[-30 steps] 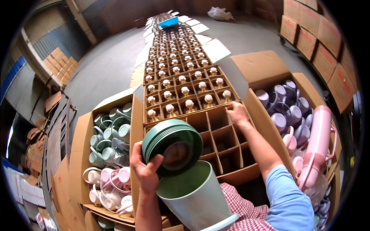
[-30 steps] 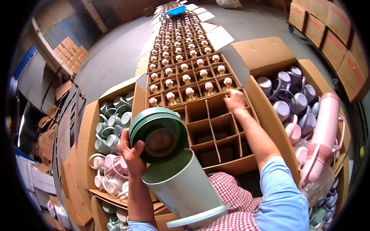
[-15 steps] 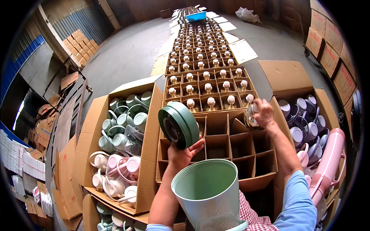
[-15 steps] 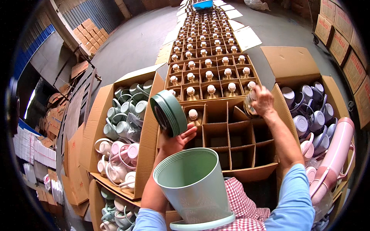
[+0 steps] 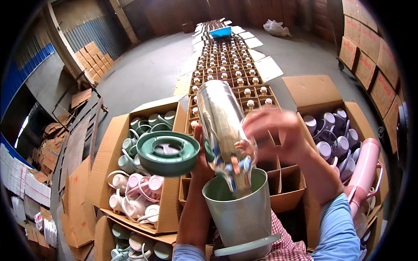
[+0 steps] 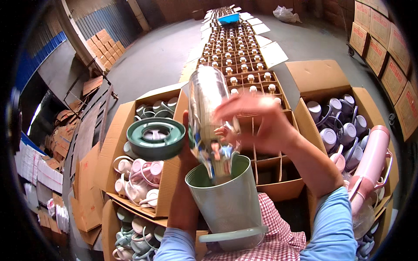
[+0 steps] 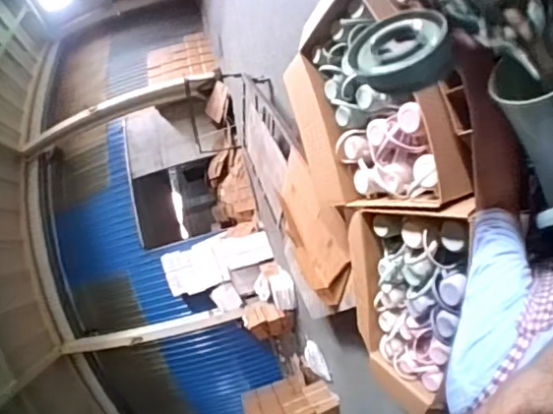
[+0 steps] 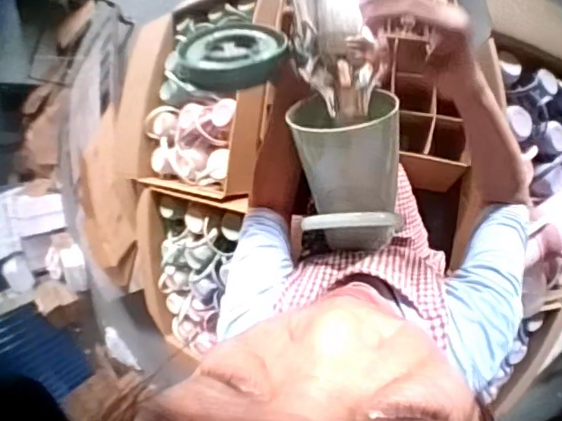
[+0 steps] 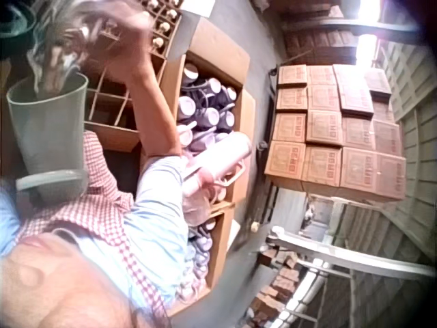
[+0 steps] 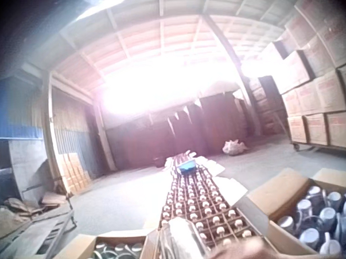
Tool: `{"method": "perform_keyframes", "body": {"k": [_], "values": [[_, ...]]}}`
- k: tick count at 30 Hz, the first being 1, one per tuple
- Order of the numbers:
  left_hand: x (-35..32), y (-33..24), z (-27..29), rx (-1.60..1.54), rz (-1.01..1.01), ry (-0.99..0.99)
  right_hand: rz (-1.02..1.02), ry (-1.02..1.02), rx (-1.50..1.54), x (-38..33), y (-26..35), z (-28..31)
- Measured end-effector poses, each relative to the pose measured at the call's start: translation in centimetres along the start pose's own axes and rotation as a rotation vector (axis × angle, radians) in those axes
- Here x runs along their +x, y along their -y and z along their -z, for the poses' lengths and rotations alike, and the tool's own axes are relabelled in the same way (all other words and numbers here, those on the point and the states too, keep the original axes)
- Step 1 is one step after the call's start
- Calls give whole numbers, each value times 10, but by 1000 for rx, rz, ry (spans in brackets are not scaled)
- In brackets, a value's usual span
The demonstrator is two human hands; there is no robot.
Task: The person assembles thermos flasks by inserting glass liners into plastic housings, placing internal components, and screwing on lids before returning them to boxes.
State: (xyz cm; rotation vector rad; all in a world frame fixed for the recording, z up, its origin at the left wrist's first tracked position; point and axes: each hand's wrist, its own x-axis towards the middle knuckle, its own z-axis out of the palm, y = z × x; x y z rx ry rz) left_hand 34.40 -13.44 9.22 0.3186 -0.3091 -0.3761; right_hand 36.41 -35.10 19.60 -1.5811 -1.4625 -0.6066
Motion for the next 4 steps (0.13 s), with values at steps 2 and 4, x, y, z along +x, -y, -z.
{"method": "perform_keyframes", "body": {"k": [2, 4], "values": [[-16, -4, -8, -79, 135, 137, -626, -344, 579, 4, -11, 1], [-24, 7, -2, -372, 35, -111, -729, -484, 589, -6, -54, -13]]}}
